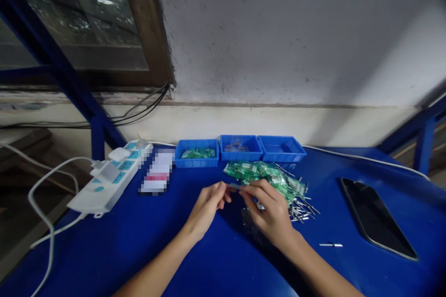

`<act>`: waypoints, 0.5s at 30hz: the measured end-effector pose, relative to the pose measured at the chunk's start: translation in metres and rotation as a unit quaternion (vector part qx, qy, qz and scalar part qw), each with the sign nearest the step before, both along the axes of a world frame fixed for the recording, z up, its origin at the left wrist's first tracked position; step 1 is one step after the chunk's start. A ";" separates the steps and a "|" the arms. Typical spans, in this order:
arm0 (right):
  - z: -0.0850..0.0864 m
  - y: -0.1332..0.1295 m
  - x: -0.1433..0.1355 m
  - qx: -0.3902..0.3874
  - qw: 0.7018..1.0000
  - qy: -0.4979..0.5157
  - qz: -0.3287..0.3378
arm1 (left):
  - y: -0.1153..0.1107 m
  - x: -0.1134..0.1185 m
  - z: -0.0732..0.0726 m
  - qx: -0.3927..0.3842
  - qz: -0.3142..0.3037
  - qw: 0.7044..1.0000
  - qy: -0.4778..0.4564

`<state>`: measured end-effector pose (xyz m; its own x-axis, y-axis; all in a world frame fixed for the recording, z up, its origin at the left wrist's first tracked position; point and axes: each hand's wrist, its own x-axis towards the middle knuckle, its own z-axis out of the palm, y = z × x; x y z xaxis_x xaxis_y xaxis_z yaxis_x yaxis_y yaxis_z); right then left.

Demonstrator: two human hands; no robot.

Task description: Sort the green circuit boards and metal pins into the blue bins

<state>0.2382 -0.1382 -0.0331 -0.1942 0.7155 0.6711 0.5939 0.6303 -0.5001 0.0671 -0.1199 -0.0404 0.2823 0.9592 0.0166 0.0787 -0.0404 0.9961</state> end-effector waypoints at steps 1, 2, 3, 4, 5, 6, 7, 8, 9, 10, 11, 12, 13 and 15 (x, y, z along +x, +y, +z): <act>-0.001 -0.001 -0.001 0.007 1.000 -0.016 0.018 | 0.001 0.000 -0.001 -0.040 0.009 0.999 -0.032; -0.002 -0.002 -0.002 0.004 0.999 -0.026 0.032 | 0.003 -0.001 -0.002 -0.064 0.020 0.996 -0.053; -0.002 -0.003 -0.004 -0.005 0.999 -0.028 0.040 | 0.004 -0.001 -0.002 -0.069 0.032 0.995 -0.062; -0.002 -0.003 -0.005 -0.021 0.999 -0.020 0.041 | 0.006 -0.002 -0.001 -0.059 0.046 0.995 -0.060; -0.001 -0.003 -0.006 -0.045 0.998 -0.004 0.036 | 0.007 -0.003 -0.001 -0.034 0.064 0.996 -0.051; -0.001 -0.002 -0.006 -0.075 0.997 0.022 0.026 | 0.008 -0.003 0.000 -0.002 0.082 0.996 -0.040; 0.000 0.000 -0.006 -0.108 0.993 0.055 0.014 | 0.008 -0.004 0.001 0.033 0.098 0.994 -0.026; 0.001 0.002 -0.006 -0.142 0.985 0.096 0.003 | 0.009 -0.004 0.001 0.065 0.106 0.992 -0.011; 0.001 0.004 -0.006 -0.173 0.975 0.140 -0.004 | 0.008 -0.003 0.002 0.093 0.104 0.990 0.002; 0.001 0.006 -0.005 -0.199 0.963 0.180 -0.003 | 0.008 -0.003 0.002 0.114 0.093 0.989 0.013; 0.002 0.007 -0.005 -0.216 0.954 0.208 0.002 | 0.007 -0.002 0.001 0.129 0.077 0.988 0.021; 0.003 0.008 -0.004 -0.227 0.949 0.220 0.009 | 0.007 -0.001 0.000 0.137 0.059 0.988 0.028; 0.004 0.008 -0.004 -0.230 0.949 0.217 0.016 | 0.006 0.001 -0.001 0.141 0.044 0.988 0.033; 0.010 0.007 -0.001 -0.211 0.960 0.183 0.013 | 0.003 0.003 -0.002 0.144 0.029 0.987 0.057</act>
<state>0.2373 -0.1308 -0.0236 -0.0222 0.9369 0.3488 0.3154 0.3376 -0.8869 0.0704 -0.1167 -0.0422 0.2427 0.9340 0.2621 0.2009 -0.3128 0.9283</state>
